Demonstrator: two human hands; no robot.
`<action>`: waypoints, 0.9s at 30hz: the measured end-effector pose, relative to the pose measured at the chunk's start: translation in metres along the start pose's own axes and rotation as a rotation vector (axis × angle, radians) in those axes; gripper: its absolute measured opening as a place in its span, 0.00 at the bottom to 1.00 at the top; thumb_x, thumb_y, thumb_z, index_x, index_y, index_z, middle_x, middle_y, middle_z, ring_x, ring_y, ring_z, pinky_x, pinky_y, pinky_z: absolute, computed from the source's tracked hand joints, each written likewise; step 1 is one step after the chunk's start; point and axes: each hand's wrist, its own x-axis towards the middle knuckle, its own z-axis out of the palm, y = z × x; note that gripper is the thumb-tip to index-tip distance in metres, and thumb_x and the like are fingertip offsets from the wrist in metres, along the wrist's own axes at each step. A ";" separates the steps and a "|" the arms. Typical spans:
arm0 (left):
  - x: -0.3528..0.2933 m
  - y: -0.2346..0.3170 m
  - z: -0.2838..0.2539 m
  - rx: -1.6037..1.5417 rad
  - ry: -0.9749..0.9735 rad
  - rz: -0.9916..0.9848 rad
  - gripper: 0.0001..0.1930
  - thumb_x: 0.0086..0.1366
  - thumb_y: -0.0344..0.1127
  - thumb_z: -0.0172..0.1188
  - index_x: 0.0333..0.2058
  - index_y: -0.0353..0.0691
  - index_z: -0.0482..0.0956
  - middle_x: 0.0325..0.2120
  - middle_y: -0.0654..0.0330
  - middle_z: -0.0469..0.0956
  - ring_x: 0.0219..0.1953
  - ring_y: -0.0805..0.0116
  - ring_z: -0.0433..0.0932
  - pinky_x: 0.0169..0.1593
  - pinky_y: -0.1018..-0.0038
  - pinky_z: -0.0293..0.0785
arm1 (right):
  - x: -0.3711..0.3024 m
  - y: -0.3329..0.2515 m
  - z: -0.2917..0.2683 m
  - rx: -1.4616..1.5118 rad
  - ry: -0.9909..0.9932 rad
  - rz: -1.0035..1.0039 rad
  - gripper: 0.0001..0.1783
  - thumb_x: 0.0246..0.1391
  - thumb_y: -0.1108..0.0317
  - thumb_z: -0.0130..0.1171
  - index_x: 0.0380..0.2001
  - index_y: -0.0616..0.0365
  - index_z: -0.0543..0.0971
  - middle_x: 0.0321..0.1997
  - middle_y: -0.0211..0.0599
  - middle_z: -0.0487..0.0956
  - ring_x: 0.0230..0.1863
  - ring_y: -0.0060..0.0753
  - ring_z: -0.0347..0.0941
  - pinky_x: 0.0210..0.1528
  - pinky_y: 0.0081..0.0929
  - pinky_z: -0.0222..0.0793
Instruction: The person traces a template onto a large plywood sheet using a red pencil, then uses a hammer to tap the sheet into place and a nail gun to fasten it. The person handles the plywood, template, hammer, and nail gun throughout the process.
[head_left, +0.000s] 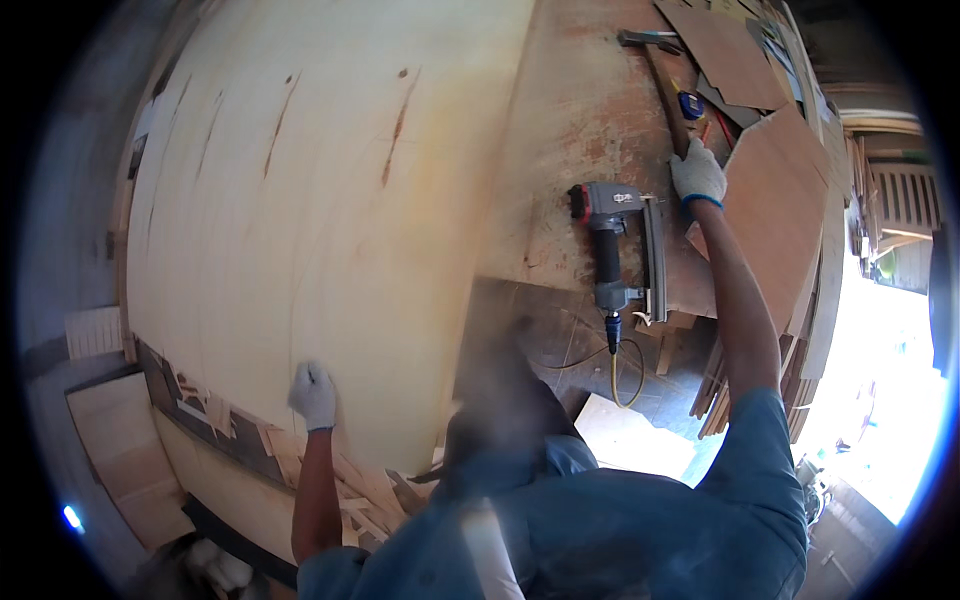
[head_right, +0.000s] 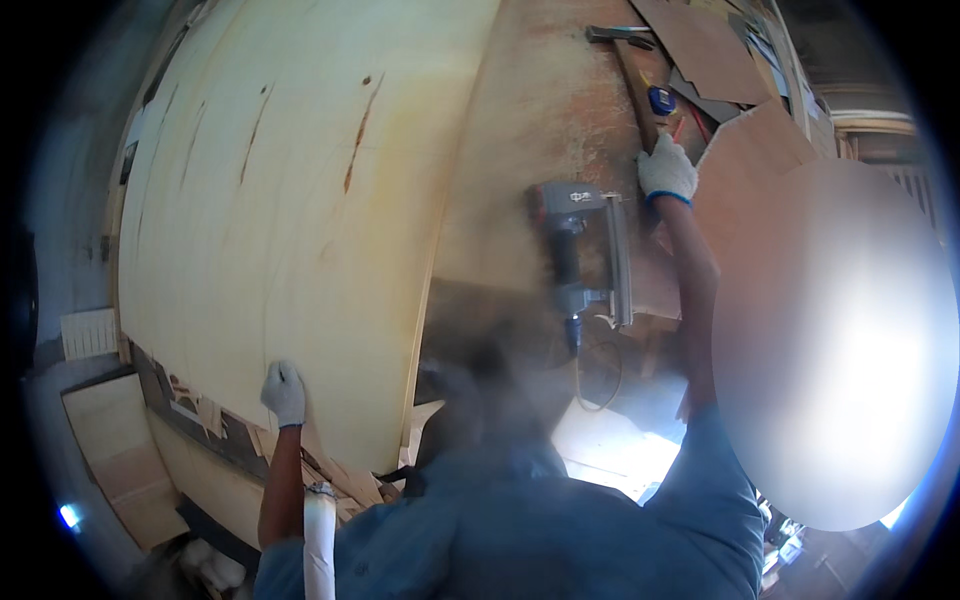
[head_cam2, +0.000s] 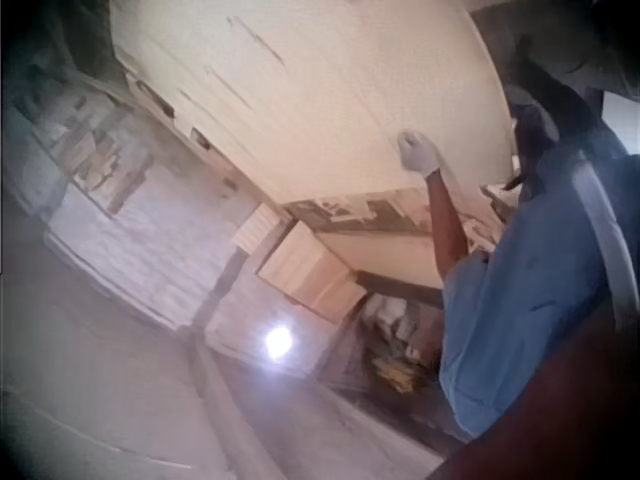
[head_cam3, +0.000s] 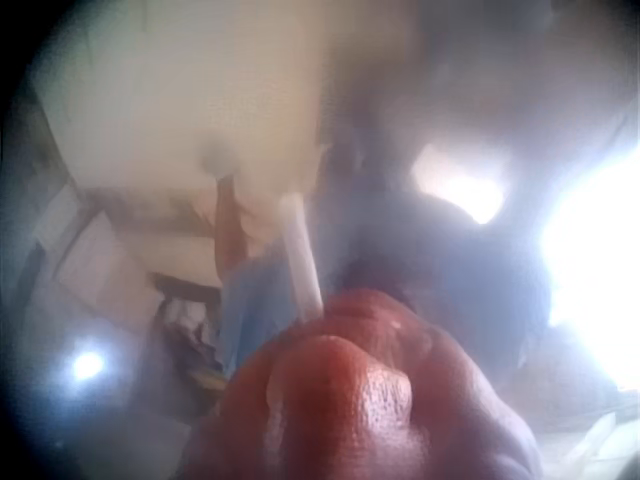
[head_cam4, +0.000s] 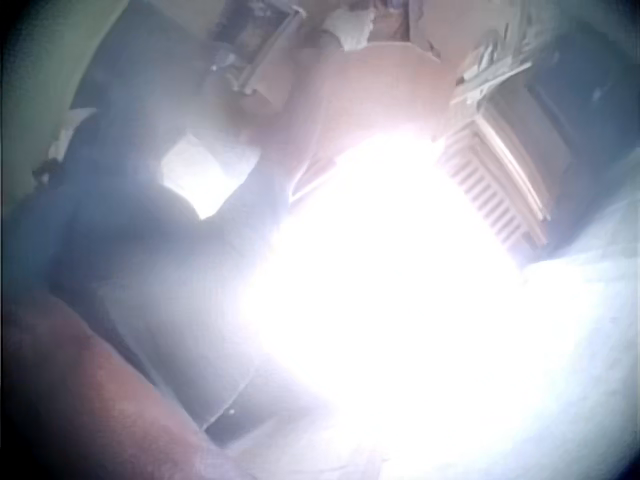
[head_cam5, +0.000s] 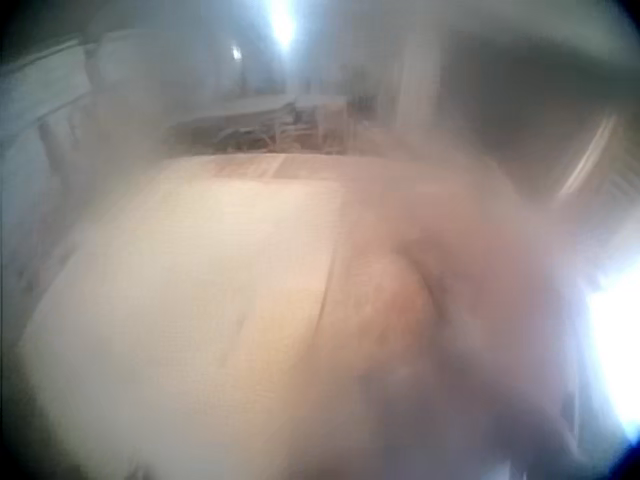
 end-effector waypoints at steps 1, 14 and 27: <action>-0.001 -0.002 0.000 0.003 0.003 -0.003 0.17 0.72 0.46 0.51 0.28 0.41 0.77 0.22 0.49 0.78 0.25 0.44 0.79 0.31 0.51 0.72 | 0.009 0.002 0.000 0.023 -0.059 -0.007 0.29 0.57 0.46 0.65 0.54 0.57 0.80 0.52 0.59 0.84 0.54 0.62 0.82 0.56 0.55 0.77; 0.005 -0.006 0.002 -0.039 0.048 0.133 0.19 0.74 0.46 0.54 0.25 0.43 0.75 0.19 0.52 0.76 0.21 0.47 0.77 0.28 0.52 0.71 | -0.016 -0.038 -0.085 1.040 -0.292 0.147 0.19 0.63 0.50 0.69 0.26 0.51 0.80 0.20 0.24 0.73 0.18 0.18 0.66 0.22 0.25 0.59; -0.027 -0.024 -0.003 -0.124 0.034 0.753 0.17 0.76 0.48 0.53 0.45 0.44 0.85 0.42 0.48 0.84 0.49 0.46 0.82 0.50 0.51 0.79 | -0.463 -0.132 -0.102 1.216 -0.584 0.347 0.10 0.56 0.68 0.69 0.38 0.63 0.83 0.28 0.31 0.81 0.30 0.18 0.75 0.32 0.25 0.72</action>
